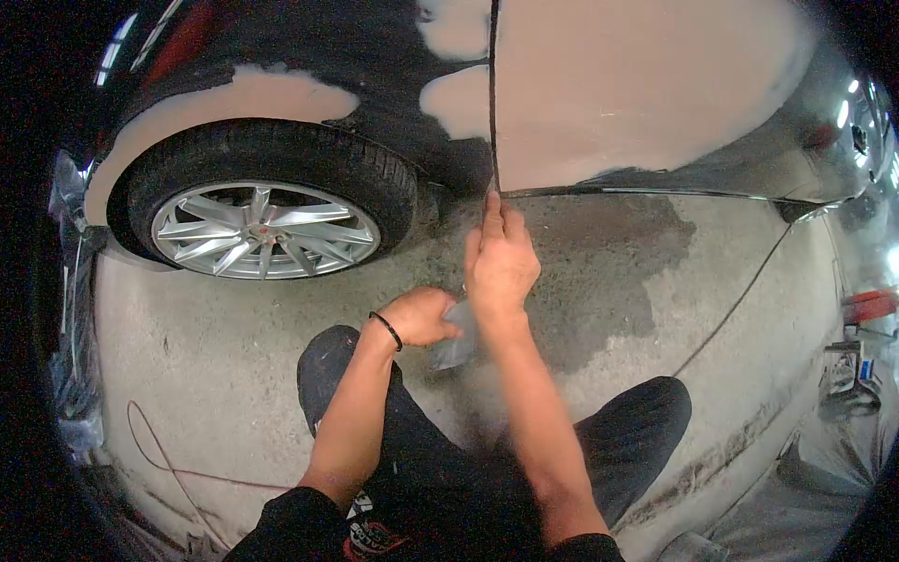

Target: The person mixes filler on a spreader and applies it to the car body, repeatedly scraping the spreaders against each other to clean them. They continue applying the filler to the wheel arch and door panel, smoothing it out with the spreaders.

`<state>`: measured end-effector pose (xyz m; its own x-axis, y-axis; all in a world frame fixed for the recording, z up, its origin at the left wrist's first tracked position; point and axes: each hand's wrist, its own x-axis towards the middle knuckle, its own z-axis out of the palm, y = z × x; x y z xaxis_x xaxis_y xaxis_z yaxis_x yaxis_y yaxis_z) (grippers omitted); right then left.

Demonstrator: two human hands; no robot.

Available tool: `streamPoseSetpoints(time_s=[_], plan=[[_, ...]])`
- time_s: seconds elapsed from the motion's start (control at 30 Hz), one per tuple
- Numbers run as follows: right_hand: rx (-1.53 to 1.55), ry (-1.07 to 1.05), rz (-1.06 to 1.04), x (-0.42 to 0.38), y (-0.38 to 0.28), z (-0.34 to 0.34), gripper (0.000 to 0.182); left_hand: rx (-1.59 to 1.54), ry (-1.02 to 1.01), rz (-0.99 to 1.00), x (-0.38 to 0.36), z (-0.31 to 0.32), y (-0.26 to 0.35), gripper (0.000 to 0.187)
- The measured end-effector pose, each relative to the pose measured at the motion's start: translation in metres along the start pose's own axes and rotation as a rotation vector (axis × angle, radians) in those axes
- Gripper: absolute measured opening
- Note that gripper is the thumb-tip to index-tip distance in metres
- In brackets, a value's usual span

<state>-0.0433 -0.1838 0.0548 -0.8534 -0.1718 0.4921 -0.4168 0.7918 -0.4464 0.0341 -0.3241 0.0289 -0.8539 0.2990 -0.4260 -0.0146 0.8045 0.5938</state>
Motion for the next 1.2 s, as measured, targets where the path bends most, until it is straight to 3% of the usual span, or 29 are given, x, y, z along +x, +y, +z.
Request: streamPoseSetpoints(time_s=[0.3, 0.63, 0.9, 1.0, 1.2], plan=[[0.074, 0.059, 0.101, -0.006, -0.014, 0.005, 0.054, -0.1, 0.032, 0.018, -0.017, -0.003, -0.012, 0.041], [0.034, 0.136, -0.038, 0.008, -0.026, 0.002, 0.055, -0.11, 0.01, 0.03, -0.025, -0.002, -0.02, 0.039], [-0.007, 0.112, -0.01, 0.005, -0.024, 0.01, 0.057, -0.117, -0.052, -0.048, -0.024, -0.008, -0.017, 0.041], [-0.021, 0.146, -0.025, 0.004, -0.029, 0.013, 0.058, -0.079, 0.02, 0.022, -0.021, -0.002, -0.019, 0.042], [0.045, 0.112, 0.038, 0.003, -0.027, 0.012, 0.057, -0.061, -0.029, 0.017, -0.021, -0.008, -0.015, 0.042]])
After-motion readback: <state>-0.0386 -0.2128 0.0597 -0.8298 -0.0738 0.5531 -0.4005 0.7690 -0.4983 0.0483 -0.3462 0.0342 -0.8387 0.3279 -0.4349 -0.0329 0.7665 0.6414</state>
